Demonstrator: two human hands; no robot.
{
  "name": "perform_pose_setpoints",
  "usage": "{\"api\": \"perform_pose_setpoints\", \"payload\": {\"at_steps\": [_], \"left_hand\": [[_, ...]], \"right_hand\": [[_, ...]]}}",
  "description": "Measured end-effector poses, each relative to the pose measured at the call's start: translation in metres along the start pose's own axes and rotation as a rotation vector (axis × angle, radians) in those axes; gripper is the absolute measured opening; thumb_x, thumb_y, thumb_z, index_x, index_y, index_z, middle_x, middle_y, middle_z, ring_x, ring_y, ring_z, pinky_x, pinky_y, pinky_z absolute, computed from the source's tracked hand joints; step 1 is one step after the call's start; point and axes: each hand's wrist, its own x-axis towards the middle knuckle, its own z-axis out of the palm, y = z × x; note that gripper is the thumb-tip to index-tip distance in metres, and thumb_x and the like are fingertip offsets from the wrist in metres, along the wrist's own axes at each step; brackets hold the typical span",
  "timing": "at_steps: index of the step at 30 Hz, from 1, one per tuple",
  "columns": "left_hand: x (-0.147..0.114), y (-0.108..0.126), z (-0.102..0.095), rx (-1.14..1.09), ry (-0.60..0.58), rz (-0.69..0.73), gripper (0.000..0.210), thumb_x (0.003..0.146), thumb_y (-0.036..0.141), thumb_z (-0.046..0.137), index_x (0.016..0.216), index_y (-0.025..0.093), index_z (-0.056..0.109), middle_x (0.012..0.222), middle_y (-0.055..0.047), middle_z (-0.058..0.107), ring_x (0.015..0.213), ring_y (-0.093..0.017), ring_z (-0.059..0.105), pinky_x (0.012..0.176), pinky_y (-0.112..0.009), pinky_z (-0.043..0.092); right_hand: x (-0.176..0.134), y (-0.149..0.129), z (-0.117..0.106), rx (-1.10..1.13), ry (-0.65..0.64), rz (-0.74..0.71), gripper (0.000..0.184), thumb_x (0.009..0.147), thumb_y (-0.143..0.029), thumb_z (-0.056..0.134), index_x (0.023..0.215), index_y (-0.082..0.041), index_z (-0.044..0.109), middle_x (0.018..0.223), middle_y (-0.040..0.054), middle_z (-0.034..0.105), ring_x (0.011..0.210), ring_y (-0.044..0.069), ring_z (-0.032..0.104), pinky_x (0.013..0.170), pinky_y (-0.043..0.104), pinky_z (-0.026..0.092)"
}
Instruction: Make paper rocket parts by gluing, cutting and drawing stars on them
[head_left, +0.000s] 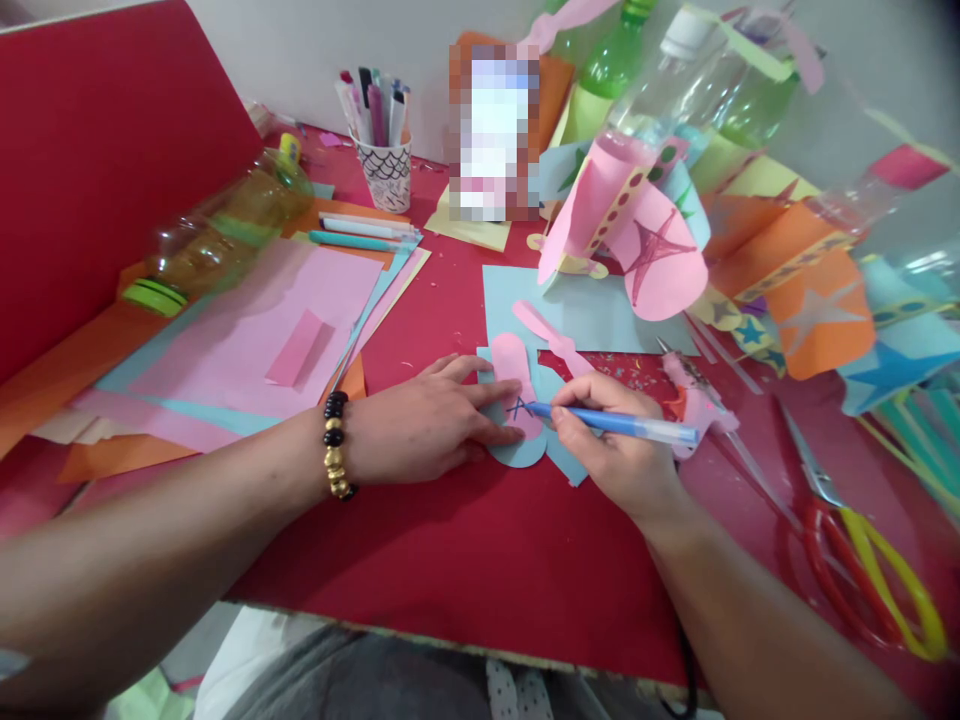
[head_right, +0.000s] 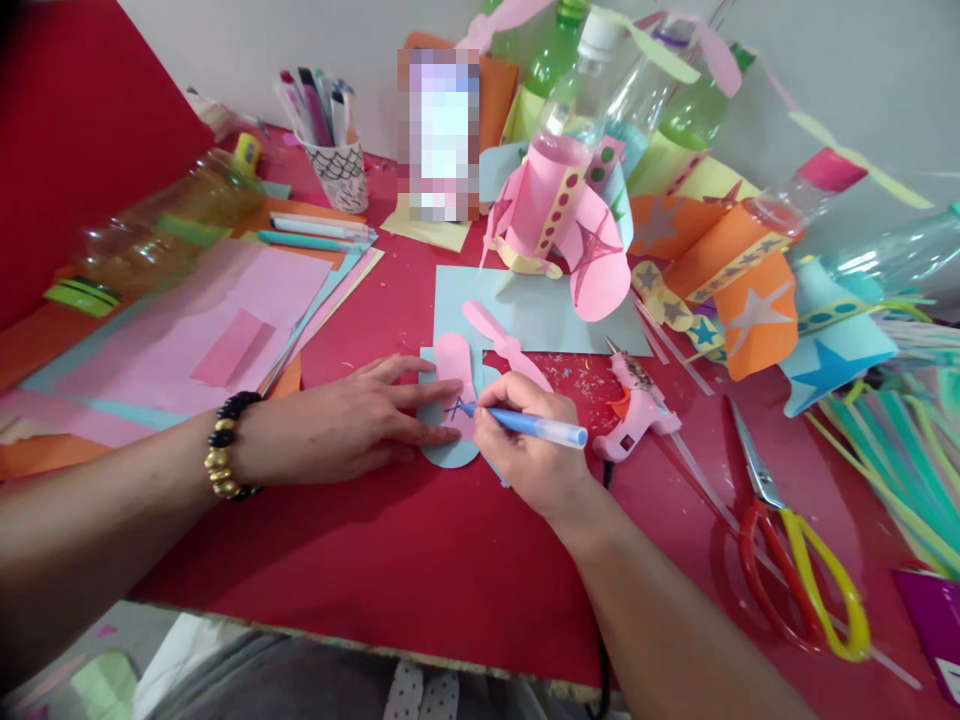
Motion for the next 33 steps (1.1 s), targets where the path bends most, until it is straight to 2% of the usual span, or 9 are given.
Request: {"api": "perform_pose_setpoints", "payload": {"at_steps": [7,15,24,33], "left_hand": [[0.0008,0.0011,-0.0022,-0.007,-0.019,-0.012,0.045,0.087,0.016,0.056,0.125,0.039,0.061,0.149,-0.001,0.042,0.132,-0.035,0.035,0.108,-0.055,0.032],[-0.0001,0.001,-0.0015,-0.001,-0.012,-0.01,0.041,0.09,0.02,0.053,0.125,0.038,0.061,0.148,-0.002,0.043,0.131,-0.034,0.037,0.107,-0.055,0.032],[0.0004,0.0009,-0.0019,0.003,-0.021,-0.01,0.045,0.088,0.016,0.055,0.126,0.039,0.061,0.15,-0.001,0.041,0.132,-0.035,0.035,0.107,-0.055,0.032],[0.0002,0.0009,-0.002,-0.018,-0.002,-0.005,0.047,0.086,0.013,0.056,0.125,0.039,0.062,0.149,0.0,0.043,0.132,-0.033,0.036,0.107,-0.053,0.031]], "right_hand": [[0.0018,-0.0048,0.0025,-0.005,-0.085,-0.093,0.004,0.08,-0.015,0.059,0.078,-0.016,0.062,0.062,-0.0029,0.058,0.05,0.008,0.049,0.049,0.021,0.04],[0.0019,-0.0042,0.0051,-0.022,-0.119,-0.054,0.005,0.081,-0.014,0.059,0.083,-0.016,0.064,0.062,-0.003,0.06,0.048,0.006,0.049,0.049,0.02,0.04],[0.0022,-0.0039,0.0009,-0.092,-0.056,-0.055,0.006,0.077,-0.015,0.059,0.071,-0.016,0.061,0.055,-0.0034,0.053,0.047,0.008,0.046,0.048,0.022,0.038],[0.0,0.0011,-0.0016,-0.083,-0.041,-0.041,0.01,0.075,-0.015,0.059,0.066,-0.018,0.056,0.052,-0.0055,0.048,0.046,0.008,0.041,0.047,0.023,0.034]]}}
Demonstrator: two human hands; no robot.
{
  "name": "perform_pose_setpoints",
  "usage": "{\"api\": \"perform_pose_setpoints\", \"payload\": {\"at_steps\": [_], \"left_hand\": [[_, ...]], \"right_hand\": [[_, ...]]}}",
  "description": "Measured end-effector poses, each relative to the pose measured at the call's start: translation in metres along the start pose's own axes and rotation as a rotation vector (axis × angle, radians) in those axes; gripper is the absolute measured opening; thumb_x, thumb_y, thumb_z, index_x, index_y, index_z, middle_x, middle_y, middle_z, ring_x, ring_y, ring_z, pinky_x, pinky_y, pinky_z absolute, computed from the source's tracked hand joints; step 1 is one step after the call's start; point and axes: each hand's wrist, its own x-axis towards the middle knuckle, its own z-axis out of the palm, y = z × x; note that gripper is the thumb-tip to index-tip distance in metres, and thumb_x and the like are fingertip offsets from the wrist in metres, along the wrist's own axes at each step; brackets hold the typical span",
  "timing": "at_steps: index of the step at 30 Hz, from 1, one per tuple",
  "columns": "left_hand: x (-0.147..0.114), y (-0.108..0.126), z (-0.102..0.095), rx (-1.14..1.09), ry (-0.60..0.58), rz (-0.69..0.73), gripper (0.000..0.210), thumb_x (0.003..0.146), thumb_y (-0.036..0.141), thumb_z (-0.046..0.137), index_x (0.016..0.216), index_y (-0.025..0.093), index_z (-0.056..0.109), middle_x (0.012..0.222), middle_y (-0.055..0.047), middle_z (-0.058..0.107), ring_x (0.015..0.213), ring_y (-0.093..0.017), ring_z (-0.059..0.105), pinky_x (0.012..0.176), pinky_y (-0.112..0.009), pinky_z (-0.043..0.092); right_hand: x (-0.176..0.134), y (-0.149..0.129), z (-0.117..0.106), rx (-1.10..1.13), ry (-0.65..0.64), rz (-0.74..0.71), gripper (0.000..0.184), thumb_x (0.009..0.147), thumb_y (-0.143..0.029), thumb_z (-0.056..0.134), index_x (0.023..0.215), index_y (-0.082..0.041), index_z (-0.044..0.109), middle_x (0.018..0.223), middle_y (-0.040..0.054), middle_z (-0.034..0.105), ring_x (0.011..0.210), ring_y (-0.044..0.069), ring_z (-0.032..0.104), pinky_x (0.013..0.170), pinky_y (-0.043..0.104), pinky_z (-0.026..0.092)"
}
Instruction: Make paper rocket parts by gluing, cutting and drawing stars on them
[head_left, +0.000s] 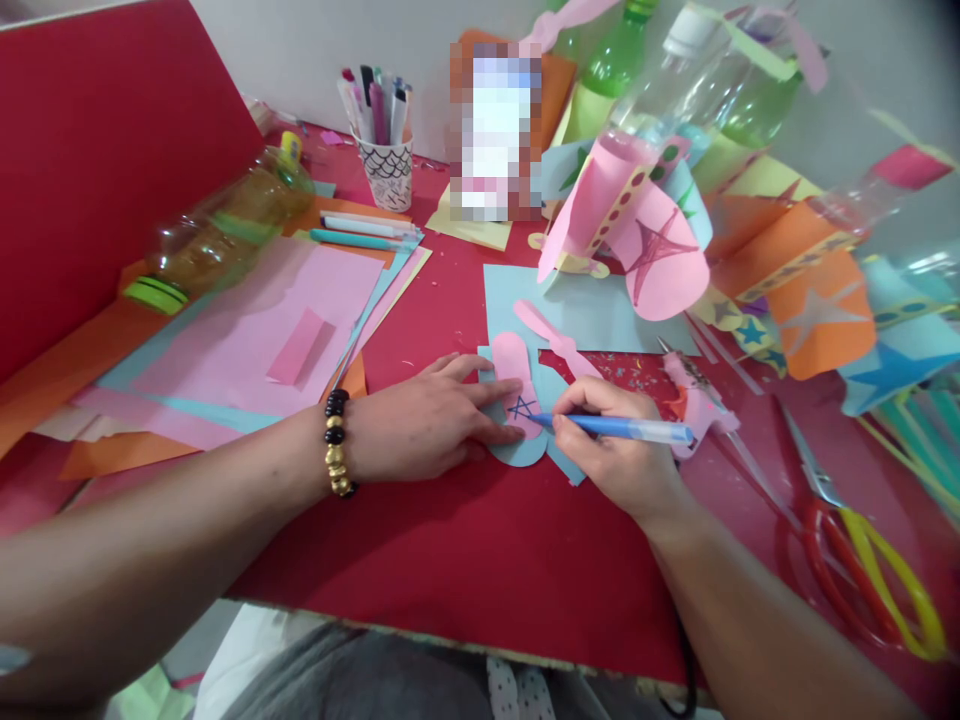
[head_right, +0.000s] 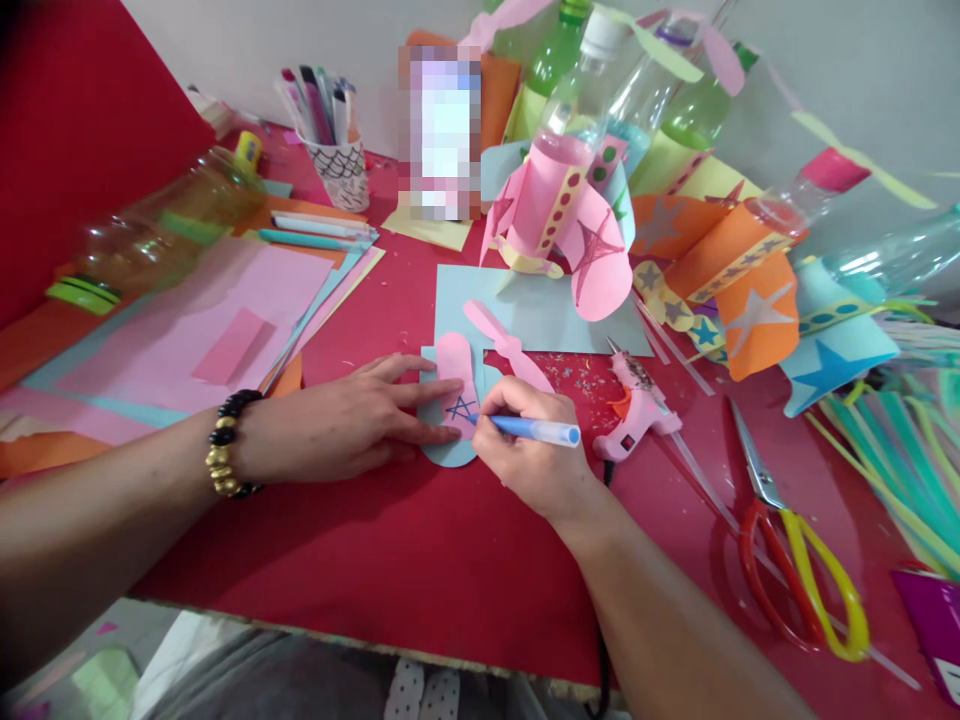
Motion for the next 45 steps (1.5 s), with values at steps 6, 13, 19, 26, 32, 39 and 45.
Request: {"api": "perform_pose_setpoints", "payload": {"at_steps": [6,13,19,26,32,39,45], "left_hand": [[0.0002,0.0002,-0.0003,-0.001,-0.016,-0.007,0.049,0.085,0.012,0.055,0.126,0.039,0.061,0.15,0.0,0.042,0.133,-0.034,0.035,0.108,-0.054,0.03],[-0.0003,-0.0009,0.0006,-0.005,0.003,0.006,0.048,0.085,0.013,0.056,0.125,0.039,0.062,0.148,0.0,0.043,0.132,-0.033,0.036,0.109,-0.052,0.03],[-0.0012,-0.0014,0.0017,-0.011,0.03,0.015,0.043,0.088,0.016,0.054,0.123,0.038,0.063,0.145,-0.002,0.047,0.131,-0.034,0.038,0.107,-0.052,0.032],[-0.0006,-0.0003,0.0008,0.0,0.015,0.011,0.04,0.09,0.019,0.052,0.124,0.038,0.063,0.146,-0.002,0.046,0.131,-0.032,0.038,0.108,-0.051,0.031],[-0.0012,-0.0006,0.0012,-0.003,0.017,0.006,0.038,0.091,0.022,0.053,0.124,0.039,0.062,0.146,-0.002,0.046,0.131,-0.033,0.037,0.108,-0.052,0.031],[-0.0004,-0.0002,0.0007,0.004,0.008,0.009,0.038,0.092,0.021,0.051,0.124,0.038,0.063,0.145,-0.002,0.046,0.131,-0.034,0.037,0.107,-0.053,0.032],[-0.0002,0.0,0.0009,-0.026,0.033,0.005,0.038,0.09,0.019,0.054,0.121,0.038,0.065,0.144,-0.003,0.048,0.131,-0.035,0.038,0.107,-0.052,0.032]], "right_hand": [[0.0,-0.0003,-0.0011,0.002,0.009,0.023,0.011,0.074,-0.012,0.058,0.065,-0.018,0.056,0.051,-0.0058,0.047,0.046,0.008,0.041,0.046,0.024,0.032],[0.0005,-0.0029,-0.0013,0.035,0.012,0.034,0.012,0.074,-0.011,0.057,0.064,-0.018,0.056,0.052,-0.0056,0.047,0.047,0.008,0.041,0.046,0.024,0.032],[0.0008,-0.0019,-0.0012,0.062,0.094,0.051,0.01,0.077,-0.014,0.058,0.068,-0.018,0.057,0.053,-0.005,0.048,0.047,0.009,0.041,0.046,0.024,0.033],[0.0015,-0.0001,-0.0003,0.028,0.106,0.061,0.008,0.076,-0.015,0.058,0.069,-0.018,0.058,0.053,-0.0051,0.048,0.048,0.009,0.042,0.048,0.025,0.035],[0.0022,0.0005,0.0005,0.01,0.104,0.079,0.007,0.076,-0.015,0.058,0.069,-0.018,0.058,0.054,-0.0043,0.05,0.049,0.009,0.044,0.048,0.025,0.035],[0.0025,0.0028,0.0026,-0.029,0.091,0.053,0.006,0.075,-0.014,0.058,0.07,-0.018,0.059,0.053,-0.0047,0.05,0.047,0.009,0.045,0.049,0.025,0.036],[0.0018,-0.0012,0.0032,-0.026,0.065,0.045,0.006,0.076,-0.016,0.058,0.07,-0.018,0.058,0.051,-0.0051,0.05,0.045,0.009,0.043,0.047,0.024,0.035]]}}
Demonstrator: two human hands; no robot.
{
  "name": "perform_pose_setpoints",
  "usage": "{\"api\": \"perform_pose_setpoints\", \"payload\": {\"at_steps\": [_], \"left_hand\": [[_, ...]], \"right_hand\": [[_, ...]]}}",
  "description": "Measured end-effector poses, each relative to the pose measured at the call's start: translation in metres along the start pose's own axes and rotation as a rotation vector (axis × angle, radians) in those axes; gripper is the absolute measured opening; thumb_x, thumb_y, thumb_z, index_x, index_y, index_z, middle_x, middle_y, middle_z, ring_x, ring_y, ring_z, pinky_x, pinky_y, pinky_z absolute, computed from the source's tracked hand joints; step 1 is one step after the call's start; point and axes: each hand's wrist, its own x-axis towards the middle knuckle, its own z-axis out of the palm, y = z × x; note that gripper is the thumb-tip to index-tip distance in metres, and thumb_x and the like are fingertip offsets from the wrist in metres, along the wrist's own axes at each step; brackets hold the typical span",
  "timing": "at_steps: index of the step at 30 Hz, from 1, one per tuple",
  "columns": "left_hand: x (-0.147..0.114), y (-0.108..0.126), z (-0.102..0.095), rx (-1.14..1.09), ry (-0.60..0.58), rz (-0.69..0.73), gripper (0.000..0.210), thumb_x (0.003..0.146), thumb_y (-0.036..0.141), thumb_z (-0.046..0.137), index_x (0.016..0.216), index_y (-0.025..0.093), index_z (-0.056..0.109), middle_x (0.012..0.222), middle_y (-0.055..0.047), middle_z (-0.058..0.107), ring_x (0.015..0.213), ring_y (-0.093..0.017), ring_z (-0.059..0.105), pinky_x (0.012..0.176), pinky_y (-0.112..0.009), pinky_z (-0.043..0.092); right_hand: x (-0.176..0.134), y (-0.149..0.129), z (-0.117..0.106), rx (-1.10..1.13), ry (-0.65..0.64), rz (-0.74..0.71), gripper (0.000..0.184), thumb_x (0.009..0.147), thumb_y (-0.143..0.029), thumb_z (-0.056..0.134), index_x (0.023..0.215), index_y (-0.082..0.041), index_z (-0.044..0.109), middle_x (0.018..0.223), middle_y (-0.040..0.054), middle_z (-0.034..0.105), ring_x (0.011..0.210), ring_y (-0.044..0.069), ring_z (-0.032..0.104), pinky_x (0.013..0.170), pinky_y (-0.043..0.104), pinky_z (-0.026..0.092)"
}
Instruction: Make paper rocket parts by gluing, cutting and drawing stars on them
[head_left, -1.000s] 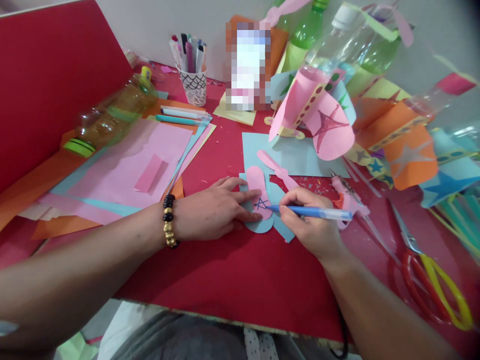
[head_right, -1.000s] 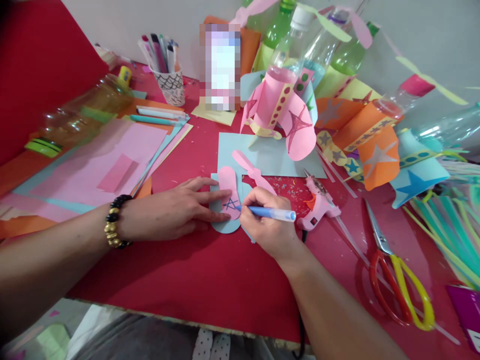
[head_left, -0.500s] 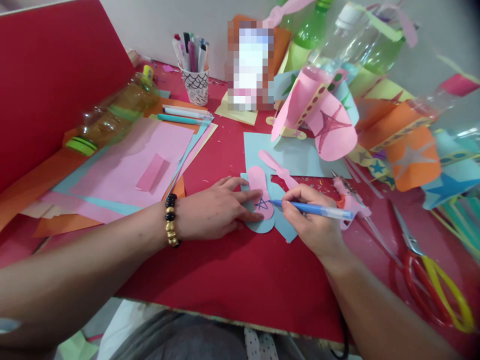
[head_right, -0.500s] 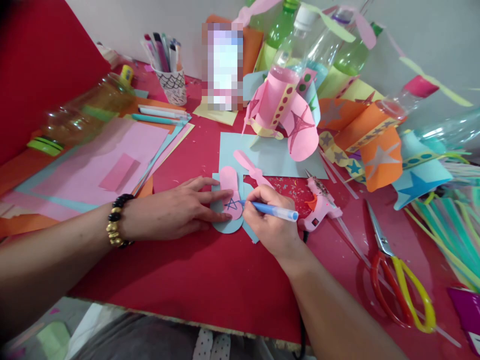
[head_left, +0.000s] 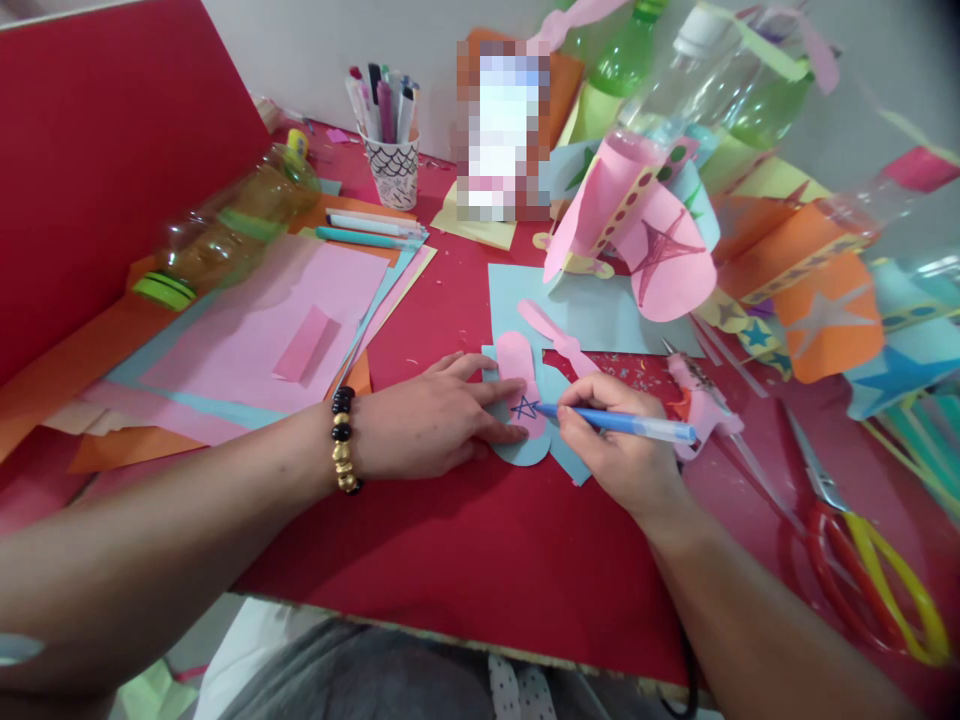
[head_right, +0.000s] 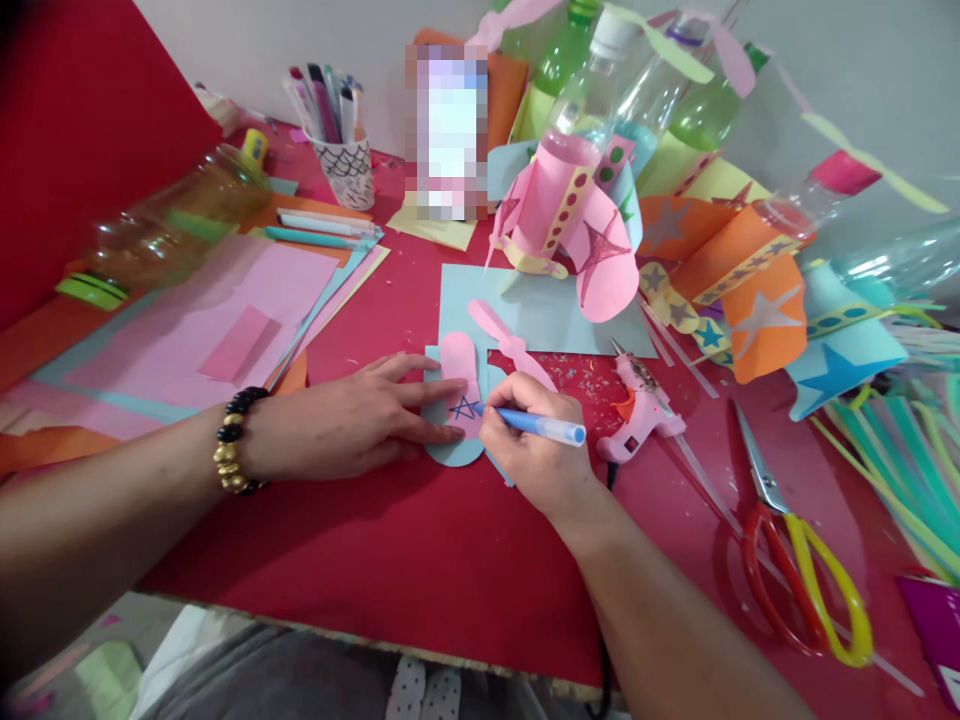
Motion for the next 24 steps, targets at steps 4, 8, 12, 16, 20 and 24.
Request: {"api": "perform_pose_setpoints", "payload": {"at_steps": [4,8,12,16,20,24], "left_hand": [[-0.0002,0.0003,-0.0012,0.002,-0.011,-0.003,0.04,0.088,0.017,0.055,0.122,0.038,0.064,0.144,-0.002,0.048,0.131,-0.034,0.038,0.108,-0.052,0.032],[-0.0001,0.0012,-0.0025,0.02,-0.037,-0.01,0.043,0.088,0.015,0.055,0.123,0.037,0.063,0.146,-0.003,0.046,0.131,-0.035,0.038,0.107,-0.053,0.033],[-0.0003,0.0009,-0.002,0.008,-0.021,-0.002,0.043,0.087,0.015,0.054,0.122,0.037,0.064,0.146,-0.003,0.046,0.132,-0.035,0.037,0.107,-0.054,0.032],[-0.0002,0.0006,-0.0017,0.038,-0.042,-0.004,0.045,0.087,0.014,0.054,0.125,0.037,0.062,0.147,-0.003,0.044,0.132,-0.035,0.036,0.108,-0.054,0.032],[0.0002,0.0006,-0.0019,0.032,-0.04,-0.004,0.046,0.086,0.014,0.055,0.125,0.038,0.062,0.148,-0.002,0.044,0.132,-0.035,0.036,0.107,-0.054,0.032],[0.0007,0.0007,-0.0026,0.036,-0.058,-0.012,0.047,0.086,0.014,0.055,0.126,0.038,0.062,0.149,-0.002,0.042,0.133,-0.035,0.035,0.108,-0.054,0.031]], "right_hand": [[-0.0008,-0.001,-0.0005,0.002,-0.013,-0.01,0.007,0.076,-0.015,0.059,0.069,-0.018,0.058,0.051,-0.0058,0.049,0.045,0.008,0.042,0.048,0.024,0.035],[-0.0009,-0.0008,-0.0003,-0.001,-0.024,-0.014,0.007,0.076,-0.016,0.059,0.069,-0.019,0.058,0.051,-0.0061,0.047,0.045,0.008,0.041,0.048,0.024,0.035],[-0.0013,-0.0014,0.0003,0.006,-0.034,-0.017,0.007,0.075,-0.016,0.059,0.069,-0.019,0.058,0.052,-0.0056,0.049,0.047,0.009,0.042,0.049,0.024,0.036],[-0.0016,-0.003,0.0008,0.026,-0.052,-0.01,0.008,0.075,-0.017,0.059,0.068,-0.019,0.057,0.052,-0.0052,0.049,0.046,0.009,0.042,0.049,0.024,0.036],[-0.0018,-0.0051,0.001,0.025,-0.061,-0.017,0.009,0.075,-0.017,0.058,0.066,-0.019,0.056,0.054,-0.0041,0.05,0.048,0.009,0.042,0.049,0.024,0.037],[-0.0022,-0.0062,0.0014,0.038,-0.08,-0.025,0.008,0.076,-0.017,0.058,0.068,-0.019,0.057,0.055,-0.0037,0.05,0.048,0.009,0.042,0.05,0.024,0.037]]}}
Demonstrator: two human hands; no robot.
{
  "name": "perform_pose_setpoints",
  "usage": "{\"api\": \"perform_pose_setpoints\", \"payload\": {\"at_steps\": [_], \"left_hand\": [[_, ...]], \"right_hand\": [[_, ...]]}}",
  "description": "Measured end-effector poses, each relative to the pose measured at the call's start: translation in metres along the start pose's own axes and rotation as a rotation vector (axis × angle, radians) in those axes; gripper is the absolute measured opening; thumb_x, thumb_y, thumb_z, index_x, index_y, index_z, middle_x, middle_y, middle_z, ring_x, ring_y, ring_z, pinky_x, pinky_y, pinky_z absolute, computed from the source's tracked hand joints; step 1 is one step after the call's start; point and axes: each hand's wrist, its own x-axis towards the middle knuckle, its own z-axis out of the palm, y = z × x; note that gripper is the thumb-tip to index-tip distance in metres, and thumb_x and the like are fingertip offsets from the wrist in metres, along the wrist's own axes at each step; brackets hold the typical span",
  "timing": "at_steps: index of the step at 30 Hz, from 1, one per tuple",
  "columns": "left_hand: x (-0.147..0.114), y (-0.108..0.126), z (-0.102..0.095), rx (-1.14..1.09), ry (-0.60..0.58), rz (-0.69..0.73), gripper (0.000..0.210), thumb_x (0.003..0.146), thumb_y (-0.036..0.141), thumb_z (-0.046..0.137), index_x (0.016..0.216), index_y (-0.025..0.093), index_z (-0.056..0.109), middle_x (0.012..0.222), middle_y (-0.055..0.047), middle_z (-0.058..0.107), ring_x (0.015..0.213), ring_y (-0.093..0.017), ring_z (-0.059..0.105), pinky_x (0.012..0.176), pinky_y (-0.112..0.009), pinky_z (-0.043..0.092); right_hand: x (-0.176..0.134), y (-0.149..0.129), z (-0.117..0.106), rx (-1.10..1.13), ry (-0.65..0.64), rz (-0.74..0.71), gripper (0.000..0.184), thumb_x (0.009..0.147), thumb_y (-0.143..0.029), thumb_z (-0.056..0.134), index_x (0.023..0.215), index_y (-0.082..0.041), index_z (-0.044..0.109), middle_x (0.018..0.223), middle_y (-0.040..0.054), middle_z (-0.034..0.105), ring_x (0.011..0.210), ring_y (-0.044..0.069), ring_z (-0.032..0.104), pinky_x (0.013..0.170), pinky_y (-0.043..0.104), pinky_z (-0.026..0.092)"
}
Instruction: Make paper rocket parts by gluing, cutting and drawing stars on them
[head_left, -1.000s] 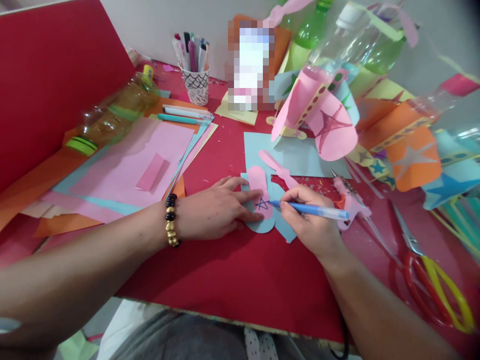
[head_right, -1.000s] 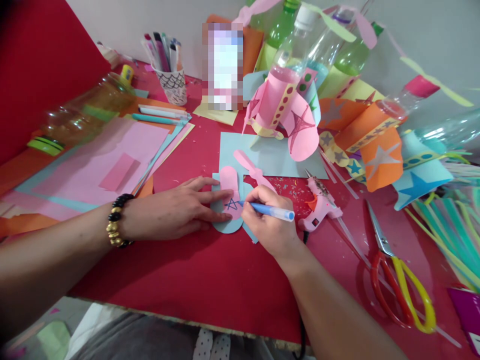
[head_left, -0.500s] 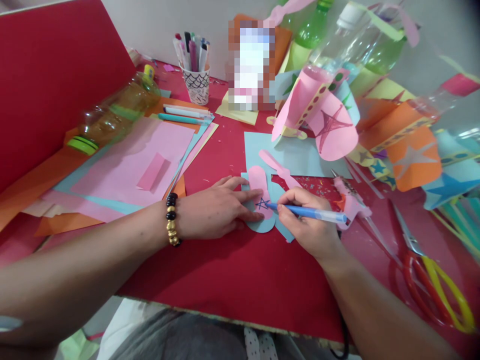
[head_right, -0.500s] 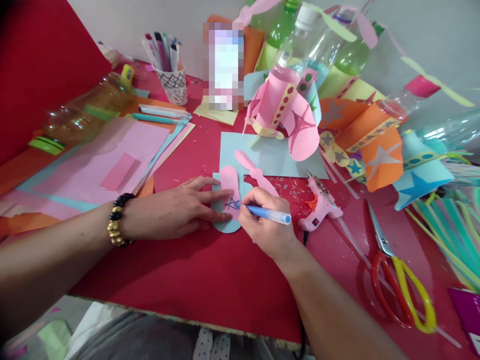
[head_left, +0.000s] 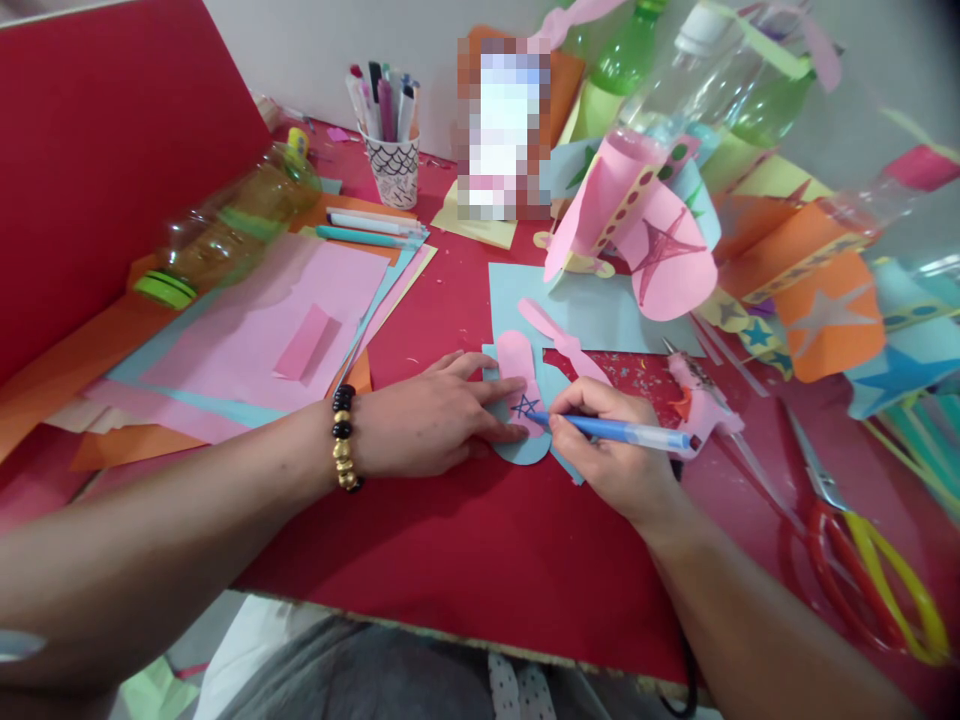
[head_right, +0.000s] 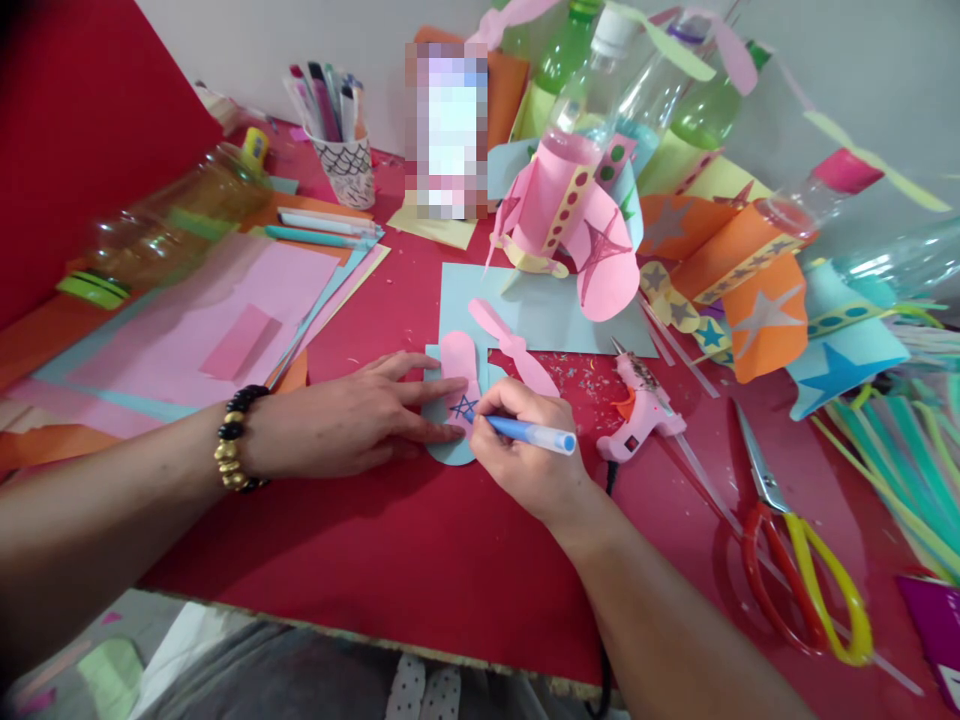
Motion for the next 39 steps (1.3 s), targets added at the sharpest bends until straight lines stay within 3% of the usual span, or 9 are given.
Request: {"api": "perform_pose_setpoints", "payload": {"at_steps": [7,19,27,39], "left_hand": [[0.0003,0.0006,-0.001,0.008,-0.013,0.014,0.038,0.088,0.024,0.057,0.123,0.038,0.063,0.15,-0.002,0.04,0.132,-0.036,0.033,0.108,-0.055,0.029],[-0.0003,0.0007,-0.0017,0.001,-0.046,0.005,0.044,0.087,0.019,0.057,0.126,0.04,0.06,0.151,-0.002,0.038,0.135,-0.037,0.03,0.108,-0.056,0.029],[0.0001,0.001,-0.0016,-0.013,-0.031,-0.003,0.044,0.086,0.017,0.057,0.123,0.039,0.063,0.151,-0.001,0.039,0.134,-0.037,0.032,0.109,-0.057,0.028],[-0.0007,0.0004,-0.0003,-0.022,-0.016,0.005,0.044,0.086,0.018,0.058,0.124,0.039,0.063,0.151,-0.002,0.039,0.134,-0.036,0.033,0.108,-0.056,0.029]], "right_hand": [[-0.0009,0.0005,0.0012,0.013,-0.034,0.0,0.009,0.078,-0.018,0.057,0.069,-0.018,0.057,0.054,-0.0033,0.05,0.047,0.009,0.043,0.049,0.024,0.037],[-0.002,-0.0015,0.0016,0.048,-0.056,-0.056,0.008,0.076,-0.013,0.058,0.069,-0.017,0.058,0.055,-0.0045,0.051,0.047,0.007,0.044,0.049,0.022,0.038],[-0.0003,-0.0016,0.0015,0.003,0.022,-0.015,0.006,0.078,-0.018,0.059,0.072,-0.017,0.061,0.06,-0.0014,0.058,0.051,0.01,0.049,0.05,0.023,0.039],[-0.0013,0.001,0.0027,0.063,-0.049,-0.044,0.005,0.079,-0.015,0.058,0.074,-0.016,0.061,0.057,-0.0036,0.054,0.048,0.007,0.046,0.049,0.021,0.039]]}}
